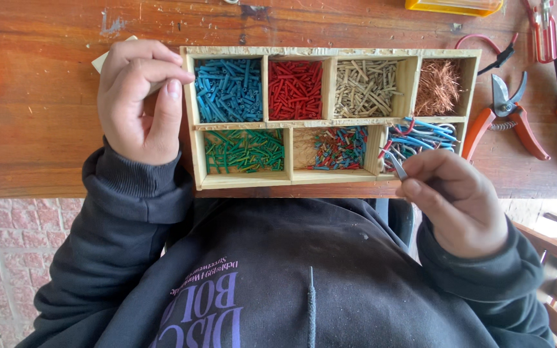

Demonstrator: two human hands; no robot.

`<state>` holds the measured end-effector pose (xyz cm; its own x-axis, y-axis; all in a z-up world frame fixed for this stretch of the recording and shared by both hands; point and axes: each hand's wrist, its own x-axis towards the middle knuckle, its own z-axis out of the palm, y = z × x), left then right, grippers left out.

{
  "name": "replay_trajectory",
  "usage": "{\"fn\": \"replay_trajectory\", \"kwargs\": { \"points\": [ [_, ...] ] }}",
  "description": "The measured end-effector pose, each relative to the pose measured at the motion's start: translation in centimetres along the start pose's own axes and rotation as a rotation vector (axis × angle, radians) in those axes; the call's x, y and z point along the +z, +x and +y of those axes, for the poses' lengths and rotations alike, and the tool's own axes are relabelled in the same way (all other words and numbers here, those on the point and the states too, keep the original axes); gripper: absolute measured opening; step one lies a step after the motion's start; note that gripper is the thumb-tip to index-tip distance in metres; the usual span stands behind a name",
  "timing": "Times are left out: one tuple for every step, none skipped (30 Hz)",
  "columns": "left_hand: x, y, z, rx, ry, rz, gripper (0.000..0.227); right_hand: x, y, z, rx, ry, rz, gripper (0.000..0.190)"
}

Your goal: The person repeatedly picks small copper wire pieces from a compartmentalized wooden box and wraps them around a small metal hook using their fingers. The person also selects colored plastic pins from the box and places them into the hook assembly. The process is repeated multiple times with different wire and pin combinations.

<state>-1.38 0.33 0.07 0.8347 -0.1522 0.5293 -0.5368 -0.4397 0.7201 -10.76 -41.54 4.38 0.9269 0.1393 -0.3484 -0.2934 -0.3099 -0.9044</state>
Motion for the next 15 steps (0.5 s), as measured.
{"fn": "replay_trajectory", "kwargs": {
  "points": [
    [-0.1,0.2,0.7,0.004,-0.002,-0.004,0.027,0.2,-0.1,-0.8,-0.001,0.003,0.005,0.02],
    [-0.2,0.4,1.4,0.009,0.02,-0.024,0.027,0.3,-0.1,-1.6,0.011,0.193,-0.074,0.019],
    [-0.3,0.5,2.1,0.011,0.042,-0.044,0.028,0.4,-0.2,-2.4,0.026,0.384,-0.155,0.02],
    [-0.3,0.5,2.7,0.013,0.041,-0.048,0.028,0.5,-0.1,-2.5,0.026,0.387,-0.152,0.02],
    [-0.4,0.6,3.2,0.009,0.125,-0.077,0.021,0.5,0.0,-2.5,0.063,0.545,-0.244,0.02],
    [-0.5,0.7,3.8,0.006,0.209,-0.106,0.015,0.6,0.2,-2.6,0.102,0.702,-0.336,0.02],
    [-0.4,1.0,4.7,0.008,0.211,-0.108,0.015,0.9,0.3,-2.6,0.1,0.705,-0.335,0.02],
    [-0.4,1.4,5.7,0.031,0.249,-0.166,0.009,1.2,0.5,-2.6,0.111,0.813,-0.386,0.019],
    [-0.4,1.6,6.6,0.052,0.287,-0.223,0.008,1.5,0.6,-2.6,0.123,0.921,-0.438,0.018],
    [0.1,2.0,7.7,0.052,0.29,-0.226,0.008,1.8,0.7,-2.3,0.123,0.924,-0.439,0.018],
    [0.6,2.4,8.9,0.085,0.259,-0.271,0.01,2.2,0.9,-2.0,0.154,1.031,-0.481,0.017],
    [1.1,2.8,10.0,0.117,0.228,-0.316,0.012,2.6,1.0,-1.8,0.184,1.138,-0.522,0.016],
    [1.9,2.9,10.5,0.114,0.235,-0.316,0.012,3.1,1.0,-2.0,0.185,1.14,-0.53,0.016],
    [2.7,3.0,11.0,0.176,0.164,-0.333,0.017,3.6,1.0,-2.2,0.193,1.156,-0.565,0.018],
    [3.6,3.1,11.6,0.238,0.09,-0.353,0.023,4.0,0.9,-2.4,0.2,1.173,-0.596,0.019]
  ]
}}
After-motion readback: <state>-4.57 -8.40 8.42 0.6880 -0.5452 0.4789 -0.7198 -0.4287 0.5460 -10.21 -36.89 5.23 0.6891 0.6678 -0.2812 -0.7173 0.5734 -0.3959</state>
